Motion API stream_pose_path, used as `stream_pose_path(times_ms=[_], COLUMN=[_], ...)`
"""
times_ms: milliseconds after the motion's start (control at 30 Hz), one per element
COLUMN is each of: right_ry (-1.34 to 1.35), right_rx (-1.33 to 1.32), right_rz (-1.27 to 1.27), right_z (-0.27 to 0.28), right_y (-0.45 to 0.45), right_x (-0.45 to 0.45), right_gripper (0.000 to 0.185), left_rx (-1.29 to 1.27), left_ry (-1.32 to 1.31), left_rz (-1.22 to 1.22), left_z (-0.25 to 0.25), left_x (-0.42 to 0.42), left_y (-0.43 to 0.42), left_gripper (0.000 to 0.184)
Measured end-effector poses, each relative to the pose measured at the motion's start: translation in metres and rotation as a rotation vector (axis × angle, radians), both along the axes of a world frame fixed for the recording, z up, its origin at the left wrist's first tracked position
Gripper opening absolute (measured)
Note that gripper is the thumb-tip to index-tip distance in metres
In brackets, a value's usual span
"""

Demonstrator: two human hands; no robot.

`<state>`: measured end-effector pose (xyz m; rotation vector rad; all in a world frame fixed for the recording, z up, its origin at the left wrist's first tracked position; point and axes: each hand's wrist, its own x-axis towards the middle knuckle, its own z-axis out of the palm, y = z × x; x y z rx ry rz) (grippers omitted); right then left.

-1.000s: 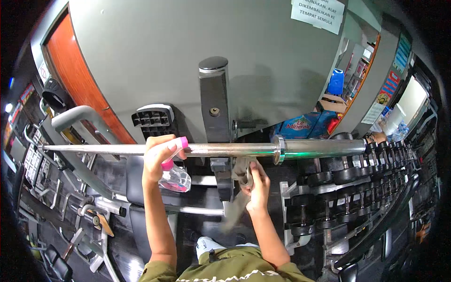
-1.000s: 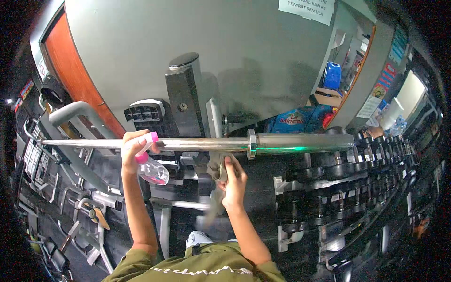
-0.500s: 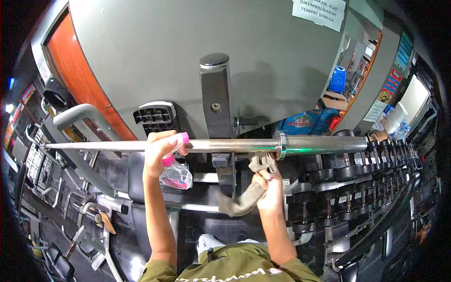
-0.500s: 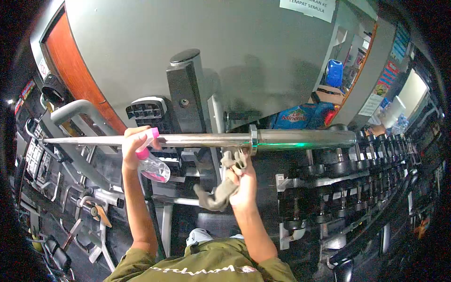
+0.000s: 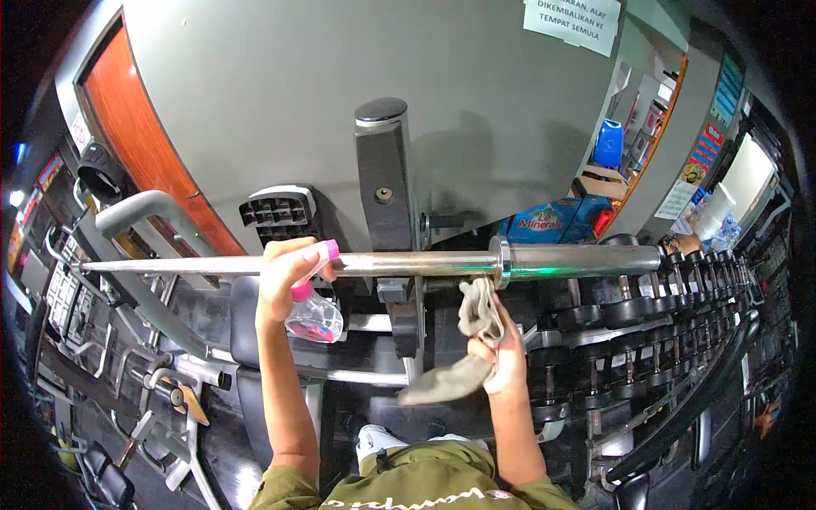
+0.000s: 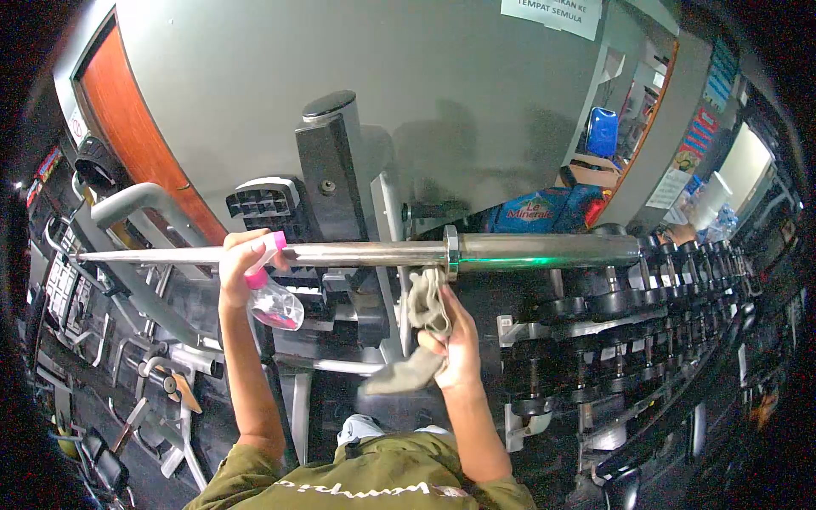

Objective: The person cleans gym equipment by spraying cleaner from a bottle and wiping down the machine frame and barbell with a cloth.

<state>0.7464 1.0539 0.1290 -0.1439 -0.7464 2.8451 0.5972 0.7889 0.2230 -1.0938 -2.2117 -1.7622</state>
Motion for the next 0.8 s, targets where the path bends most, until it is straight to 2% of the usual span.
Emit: stream_pose_path(times_ms=[67, 133, 167, 200, 267, 300, 333, 400, 433, 533, 600, 667, 700, 733, 800], right_ry=[-0.057, -0.244, -0.170, -0.058, -0.045, -0.053, -0.073, -0.144, -0.199, -0.312, -0.281, -0.047, -0.036, -0.038, -0.262], right_rx=[0.243, 0.499, 0.650, 0.678, 0.733, 0.807, 0.826, 0.921, 0.970, 0.816, 0.746, 0.631, 0.614, 0.609, 0.877], right_rz=[0.042, -0.110, -0.191, -0.242, -0.275, -0.305, -0.363, -0.429, -0.558, -0.573, -0.553, -0.439, -0.424, -0.428, -0.564], right_z=[0.010, 0.020, 0.010, 0.001, 0.034, 0.031, 0.032, 0.038, 0.030, 0.034, 0.028, 0.017, 0.015, 0.015, 0.020], right_y=[0.010, 0.017, 0.029, 0.040, 0.050, 0.064, 0.072, 0.085, 0.090, 0.091, 0.096, 0.101, 0.103, 0.102, 0.094], right_x=[0.019, 0.033, 0.035, 0.037, 0.051, 0.056, 0.059, 0.068, 0.067, 0.079, 0.081, 0.086, 0.088, 0.089, 0.089], right_gripper=[0.028, 0.026, 0.025, 0.027, 0.029, 0.039, 0.037, 0.035, 0.035, 0.035, 0.036, 0.037, 0.041, 0.041, 0.042], left_rx=[-0.033, -0.193, -0.229, -0.264, -0.191, -0.191, -0.190, -0.151, -0.179, -0.239, -0.263, -0.175, -0.230, -0.234, -0.276], left_ry=[-0.041, -0.098, -0.061, -0.025, -0.025, 0.100, 0.225, 0.123, 0.091, 0.172, 0.167, 0.199, 0.240, 0.241, 0.233], left_rz=[0.013, 0.068, 0.088, 0.107, 0.112, 0.093, 0.072, 0.080, 0.039, 0.030, 0.036, 0.051, 0.072, 0.066, 0.111], left_z=[0.004, 0.017, 0.024, 0.028, 0.041, 0.037, 0.032, 0.034, 0.035, 0.039, 0.034, 0.021, 0.023, 0.021, 0.016], left_x=[0.003, 0.015, 0.027, 0.040, 0.069, 0.070, 0.071, 0.086, 0.090, 0.099, 0.100, 0.095, 0.094, 0.093, 0.089], left_y=[0.003, 0.008, 0.014, 0.022, 0.050, 0.061, 0.070, 0.096, 0.104, 0.135, 0.151, 0.165, 0.168, 0.170, 0.173], left_gripper=[0.045, 0.049, 0.048, 0.047, 0.040, 0.041, 0.042, 0.047, 0.048, 0.045, 0.043, 0.048, 0.049, 0.049, 0.041])
